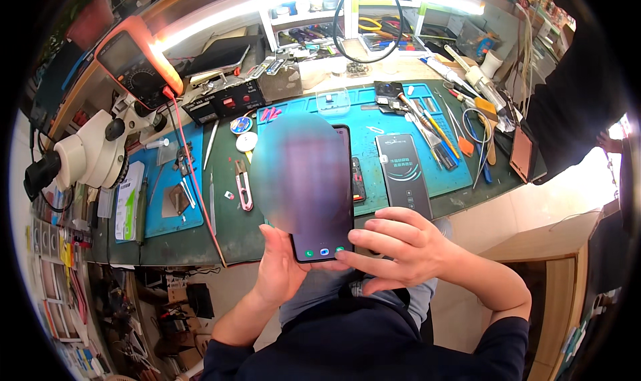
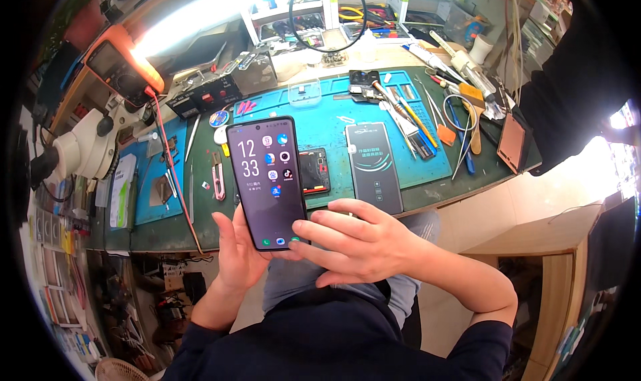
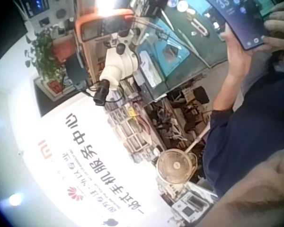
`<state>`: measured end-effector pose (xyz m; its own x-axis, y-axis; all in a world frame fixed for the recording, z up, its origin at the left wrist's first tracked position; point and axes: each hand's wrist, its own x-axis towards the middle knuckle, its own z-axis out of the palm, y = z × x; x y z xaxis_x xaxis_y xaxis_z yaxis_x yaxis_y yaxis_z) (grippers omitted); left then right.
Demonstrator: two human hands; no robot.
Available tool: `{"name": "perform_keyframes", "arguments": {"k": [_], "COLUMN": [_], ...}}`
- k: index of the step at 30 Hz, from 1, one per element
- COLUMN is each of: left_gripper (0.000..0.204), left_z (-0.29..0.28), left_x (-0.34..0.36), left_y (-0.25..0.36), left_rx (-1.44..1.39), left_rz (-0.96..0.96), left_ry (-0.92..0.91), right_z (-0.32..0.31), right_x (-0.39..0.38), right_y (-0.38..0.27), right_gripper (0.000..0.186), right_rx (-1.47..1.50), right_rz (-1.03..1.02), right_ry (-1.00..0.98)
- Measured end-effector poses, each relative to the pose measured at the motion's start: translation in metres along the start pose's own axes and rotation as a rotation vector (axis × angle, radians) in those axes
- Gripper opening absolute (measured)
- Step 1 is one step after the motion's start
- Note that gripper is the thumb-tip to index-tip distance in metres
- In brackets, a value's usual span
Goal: The person applies a thin bead of adhesive along the perimeter of a disassembled smartphone frame using a syringe. They then pick up a separate smartphone and use its camera to photograph the work area and the phone being repaired.
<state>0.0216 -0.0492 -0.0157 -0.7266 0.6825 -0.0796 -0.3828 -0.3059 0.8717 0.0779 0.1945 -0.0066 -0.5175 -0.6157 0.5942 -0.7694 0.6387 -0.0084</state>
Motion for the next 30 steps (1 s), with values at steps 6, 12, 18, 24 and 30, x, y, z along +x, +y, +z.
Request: {"name": "perform_keyframes", "arguments": {"k": [6, 12, 18, 24, 30], "left_gripper": [0.096, 0.099, 0.104, 0.106, 0.105], "left_z": [-0.002, 0.003, 0.011, 0.013, 0.012], "left_x": [0.001, 0.0, 0.0, -0.002, -0.004], "left_y": [-0.006, -0.013, -0.018, -0.015, -0.013], "left_rx": [0.023, -0.003, 0.041, 0.041, -0.034], "left_rz": [0.026, -0.003, -0.045, -0.021, -0.027], "left_ry": [-0.041, -0.057, -0.071, -0.057, -0.093], "right_z": [-0.017, -0.03, -0.027, -0.024, -0.025], "right_x": [0.005, 0.017, 0.03, 0.023, 0.021], "right_y": [-0.005, 0.013, 0.017, 0.02, 0.02], "right_gripper": [0.049, 0.054, 0.061, 0.061, 0.058], "right_rx": [-0.009, -0.252, -0.289, -0.336, -0.322], "right_rz": [0.018, 0.258, 0.331, 0.351, 0.331], "right_ry": [0.172, 0.166, 0.179, 0.219, 0.206]}}
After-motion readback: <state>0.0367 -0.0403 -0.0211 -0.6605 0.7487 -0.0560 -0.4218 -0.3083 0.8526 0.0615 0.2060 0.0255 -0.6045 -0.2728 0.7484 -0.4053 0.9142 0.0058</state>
